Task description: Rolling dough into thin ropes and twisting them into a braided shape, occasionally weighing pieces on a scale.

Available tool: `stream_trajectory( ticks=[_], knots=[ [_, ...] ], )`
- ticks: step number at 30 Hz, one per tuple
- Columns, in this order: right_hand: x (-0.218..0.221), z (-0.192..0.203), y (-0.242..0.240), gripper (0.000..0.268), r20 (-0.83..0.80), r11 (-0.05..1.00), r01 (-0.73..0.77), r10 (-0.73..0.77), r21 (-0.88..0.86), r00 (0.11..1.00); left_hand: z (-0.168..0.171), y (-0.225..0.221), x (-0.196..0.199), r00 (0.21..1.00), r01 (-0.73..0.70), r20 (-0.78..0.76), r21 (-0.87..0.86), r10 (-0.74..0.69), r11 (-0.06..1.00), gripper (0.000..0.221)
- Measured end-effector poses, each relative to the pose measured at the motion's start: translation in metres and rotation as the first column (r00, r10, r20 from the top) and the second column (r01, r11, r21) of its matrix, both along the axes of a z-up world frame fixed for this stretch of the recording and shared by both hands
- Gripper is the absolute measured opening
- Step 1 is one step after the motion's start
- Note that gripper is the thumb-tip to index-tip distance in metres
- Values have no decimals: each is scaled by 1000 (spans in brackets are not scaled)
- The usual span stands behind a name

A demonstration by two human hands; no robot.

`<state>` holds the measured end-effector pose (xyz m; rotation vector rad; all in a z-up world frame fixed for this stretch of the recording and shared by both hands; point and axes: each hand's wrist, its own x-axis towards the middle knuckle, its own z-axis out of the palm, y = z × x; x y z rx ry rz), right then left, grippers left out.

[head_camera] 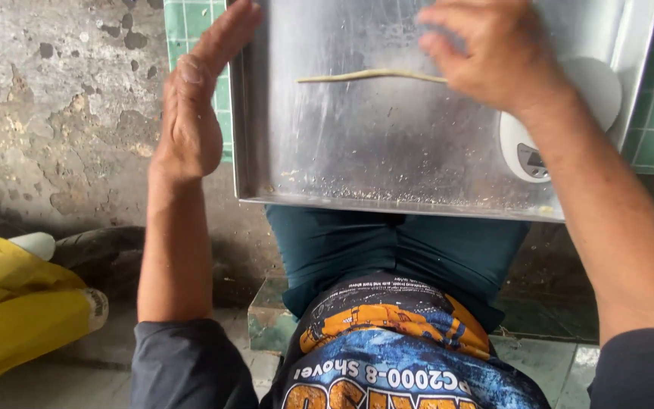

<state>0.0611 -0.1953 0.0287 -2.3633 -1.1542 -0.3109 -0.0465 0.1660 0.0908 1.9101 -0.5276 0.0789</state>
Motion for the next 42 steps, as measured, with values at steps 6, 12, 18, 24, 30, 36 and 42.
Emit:
stream_trajectory(
  ticks=[6,12,18,24,30,36,42],
  knots=[
    [-12,-45,45,15,98,945,23,10,-327,995,-21,-11,-31,999,-15,-45,-101,10,995,64],
    [-9,-19,53,11,-142,959,29,-71,-282,987,-15,-12,-48,991,-67,-129,-160,46,985,68],
    [-16,32,52,13,-479,999,-39,26,-18,877,-11,-18,-53,993,-60,-108,-151,43,987,57],
    [-32,66,55,23,-377,990,-96,128,102,917,-9,-32,-47,994,-111,-22,-85,110,990,44],
    [-43,96,59,24,-237,956,-186,240,227,941,-1,-55,-27,986,-160,-78,-251,145,955,35],
    [-56,126,59,23,-246,924,-246,321,293,915,-3,-82,-8,988,-39,-147,-551,-51,834,30],
    [-65,141,53,17,-239,892,-263,364,368,900,9,-102,-7,964,7,-192,-668,-182,744,35]
  ],
)
